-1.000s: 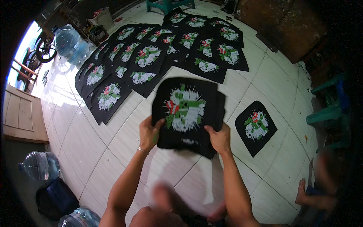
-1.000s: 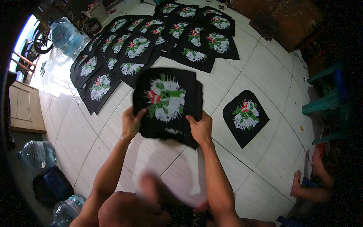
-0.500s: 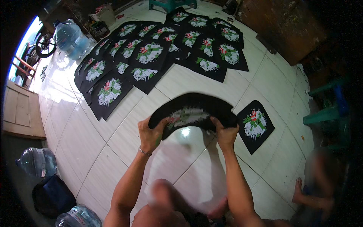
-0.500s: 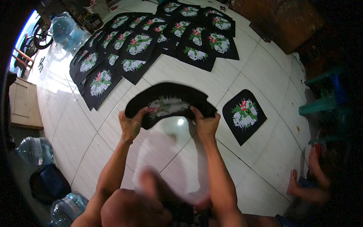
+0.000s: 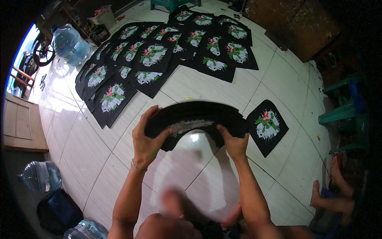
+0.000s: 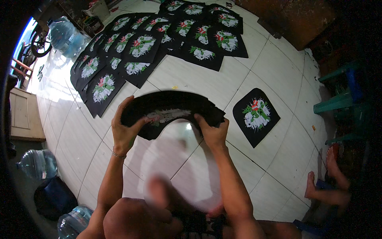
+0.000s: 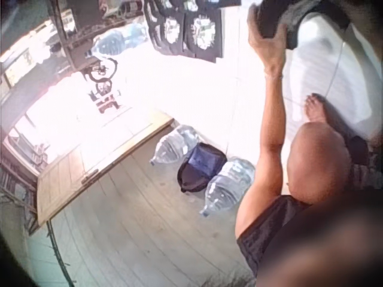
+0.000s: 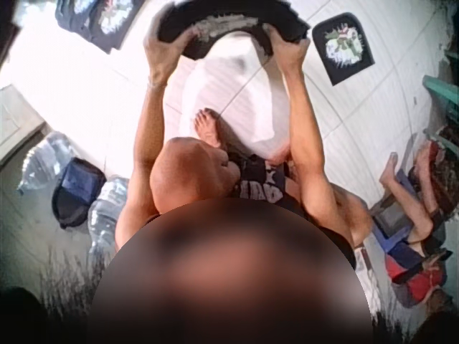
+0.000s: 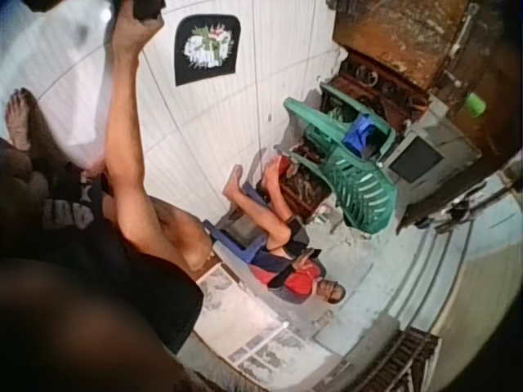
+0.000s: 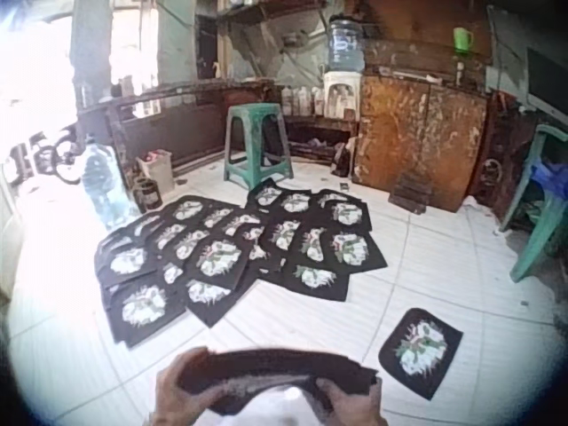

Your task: The person applies tape to a screen printing frame, uses a squeegee to spread ink, and wipes the frame with a cloth. They then move to the floor and arrange multiple printed black mats with a green and white design.

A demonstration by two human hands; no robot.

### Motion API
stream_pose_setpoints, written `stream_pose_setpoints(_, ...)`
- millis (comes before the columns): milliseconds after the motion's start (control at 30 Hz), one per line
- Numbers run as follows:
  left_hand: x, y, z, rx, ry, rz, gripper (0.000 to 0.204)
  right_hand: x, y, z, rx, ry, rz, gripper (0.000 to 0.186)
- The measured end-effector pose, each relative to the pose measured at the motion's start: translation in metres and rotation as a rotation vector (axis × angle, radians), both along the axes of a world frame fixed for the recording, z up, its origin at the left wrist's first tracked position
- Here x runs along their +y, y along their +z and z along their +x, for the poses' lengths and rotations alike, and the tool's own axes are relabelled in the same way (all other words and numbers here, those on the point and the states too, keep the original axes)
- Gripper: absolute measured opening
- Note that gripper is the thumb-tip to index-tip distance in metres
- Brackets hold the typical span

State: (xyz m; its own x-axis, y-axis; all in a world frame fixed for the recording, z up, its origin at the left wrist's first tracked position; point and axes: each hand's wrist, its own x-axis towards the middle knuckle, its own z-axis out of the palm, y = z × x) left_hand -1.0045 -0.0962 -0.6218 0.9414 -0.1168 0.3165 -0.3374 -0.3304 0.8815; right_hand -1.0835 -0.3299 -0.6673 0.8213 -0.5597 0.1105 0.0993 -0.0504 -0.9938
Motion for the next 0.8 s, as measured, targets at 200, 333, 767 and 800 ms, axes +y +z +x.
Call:
stream_pose_setpoints(200,0.011,0.017,0.014,0.089,-0.259,0.259,0.055,-0.006,0.002,0.002,0.102,0.077,-0.148,0.031)
stream_pose_setpoints(333,0.009,0.030,0.011,0.011,-0.247,0.360,0.048,-0.011,0.010,-0.001,0.145,0.114,-0.174,0.042)
stream_pose_setpoints(767,-0.008,0.031,0.012,-0.147,-0.326,0.590,0.030,0.009,0.097,0.044,0.000,0.352,-1.539,0.068)
stream_pose_setpoints(800,-0.011,0.033,0.009,-0.144,-0.287,0.600,0.030,0.014,0.101,0.050,0.000,0.434,-1.659,0.060)
